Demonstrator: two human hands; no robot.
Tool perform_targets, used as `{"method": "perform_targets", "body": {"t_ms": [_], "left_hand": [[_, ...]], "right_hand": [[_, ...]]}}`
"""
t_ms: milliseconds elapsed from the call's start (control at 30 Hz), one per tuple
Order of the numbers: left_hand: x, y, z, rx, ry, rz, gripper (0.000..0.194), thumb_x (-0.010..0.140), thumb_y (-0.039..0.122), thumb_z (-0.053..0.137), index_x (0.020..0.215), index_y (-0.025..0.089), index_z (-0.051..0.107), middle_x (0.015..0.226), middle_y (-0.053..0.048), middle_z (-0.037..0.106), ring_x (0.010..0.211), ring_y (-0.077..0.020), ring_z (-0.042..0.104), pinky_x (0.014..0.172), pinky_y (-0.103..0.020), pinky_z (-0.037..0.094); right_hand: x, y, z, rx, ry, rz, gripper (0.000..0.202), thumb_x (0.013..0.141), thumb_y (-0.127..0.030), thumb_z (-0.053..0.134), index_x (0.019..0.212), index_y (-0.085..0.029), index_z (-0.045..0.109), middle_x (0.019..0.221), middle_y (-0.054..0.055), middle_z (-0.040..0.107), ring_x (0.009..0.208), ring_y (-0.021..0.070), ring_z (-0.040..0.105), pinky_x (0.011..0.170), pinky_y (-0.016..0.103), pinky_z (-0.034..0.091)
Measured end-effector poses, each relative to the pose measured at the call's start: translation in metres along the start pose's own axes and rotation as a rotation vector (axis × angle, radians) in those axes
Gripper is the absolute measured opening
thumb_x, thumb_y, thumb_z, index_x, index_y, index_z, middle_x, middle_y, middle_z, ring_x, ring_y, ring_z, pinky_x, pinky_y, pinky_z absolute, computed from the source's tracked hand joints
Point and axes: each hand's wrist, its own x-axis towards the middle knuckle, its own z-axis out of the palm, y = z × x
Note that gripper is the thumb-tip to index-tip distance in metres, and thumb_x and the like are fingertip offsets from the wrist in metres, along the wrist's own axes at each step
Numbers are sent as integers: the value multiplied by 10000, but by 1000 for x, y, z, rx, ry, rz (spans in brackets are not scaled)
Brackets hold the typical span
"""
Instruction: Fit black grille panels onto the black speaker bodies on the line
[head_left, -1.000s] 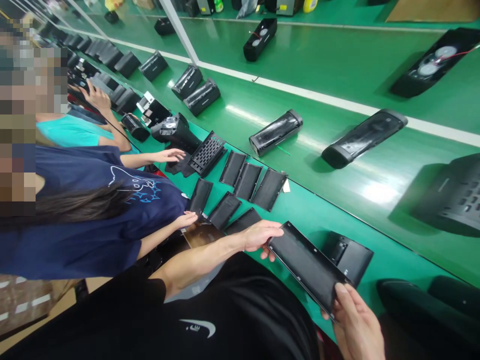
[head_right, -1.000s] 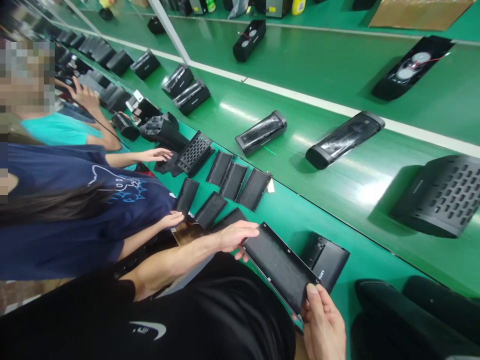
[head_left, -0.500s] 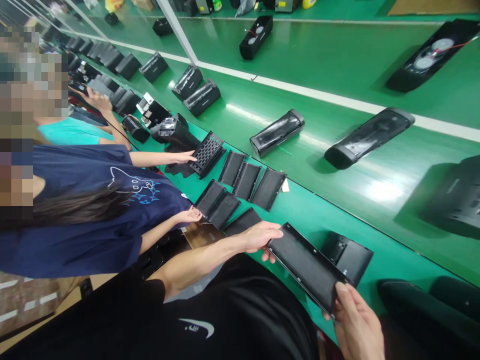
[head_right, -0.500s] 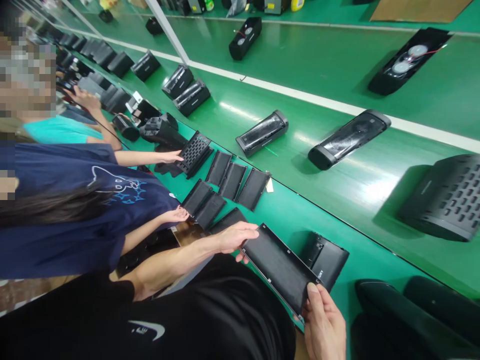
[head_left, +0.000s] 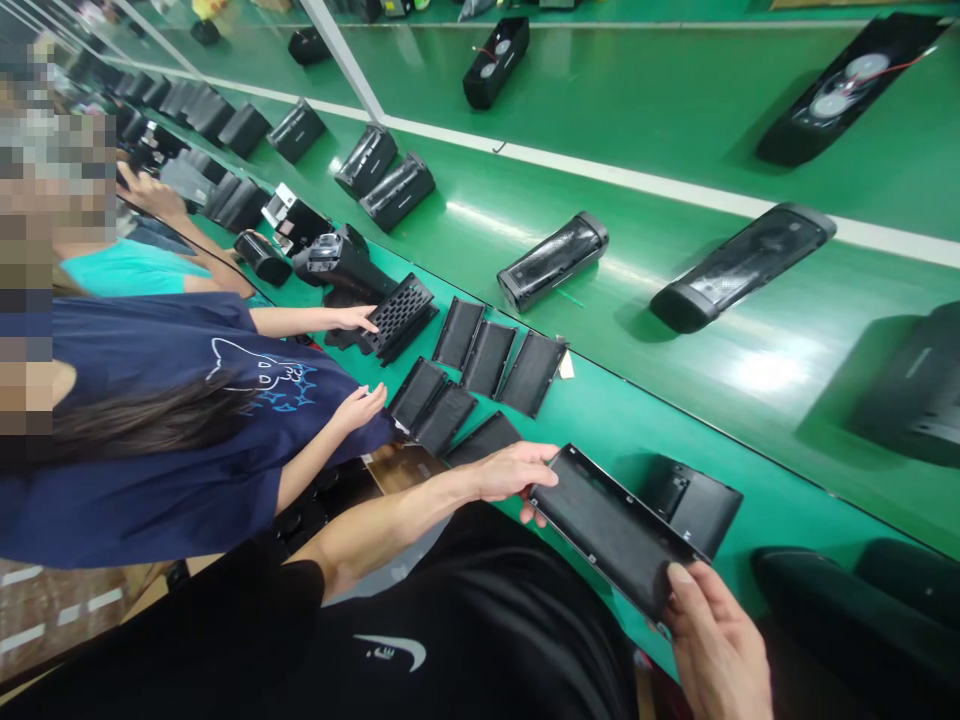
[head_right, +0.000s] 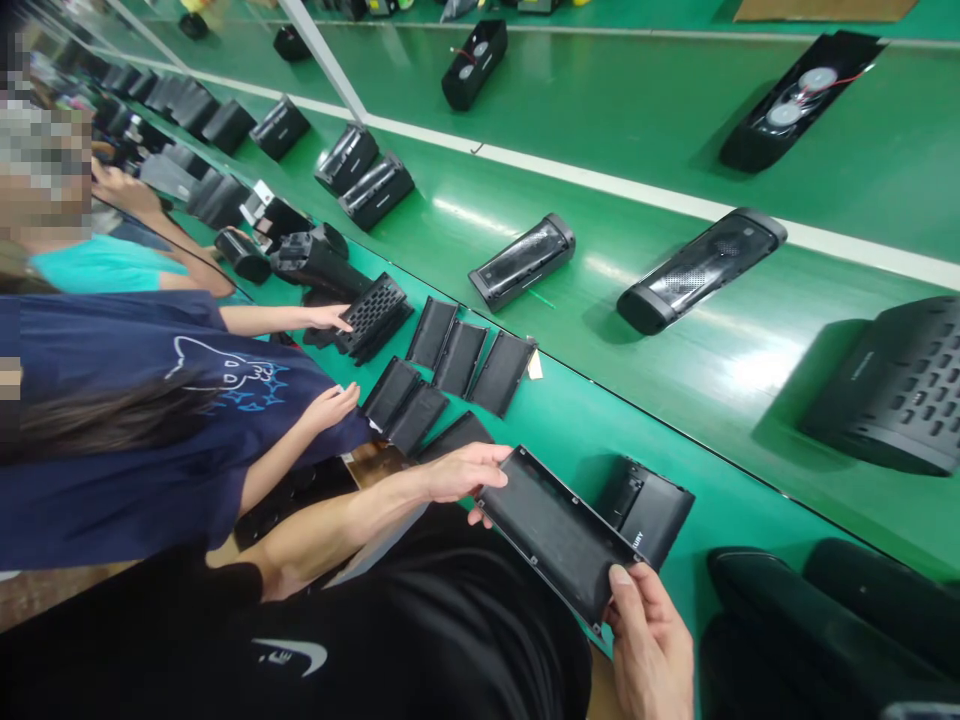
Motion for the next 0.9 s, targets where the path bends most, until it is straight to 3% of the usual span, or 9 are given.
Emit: {"method": "perform_targets", "body": {"t_ms": [333,567,700,900], "left_hand": [[14,-10,-7,-40,-96,83,205,824,300,669,934,161,568,669,-15,688,487,-118,642,422,-162,478],[15,-7,-6,-57,-59,64,158,834,225,697,909,129,597,654,-10,679,492,-95,623,449,-144,467],[13,-6,-5,-60,-50,77,91,901,231,620,898,142,599,632,0,664,475,-79,613,446,-119,434],[15,-6,-7,-41,-73,59,183,839,298,672,896,159,567,655,-16,688,435,-104,601,365,-136,389]], "right_hand": [[6,4,-4,-54,0,-11,517,665,-527,943,943,-211,643,778,-27,635,617,102,560,578,187,508],[9,5,-4,-62,8,6,532,646,-540,948,943,-204,663,829,-11,669,668,112,599,608,182,522],[8,3,-3,-69,-1,5,525,652,-530,947,947,-205,660,819,-18,657,653,105,587,594,180,516],[6,-1,4,-47,4,15,545,627,-526,957,927,-205,634,723,-39,605,564,94,540,505,171,462]]}}
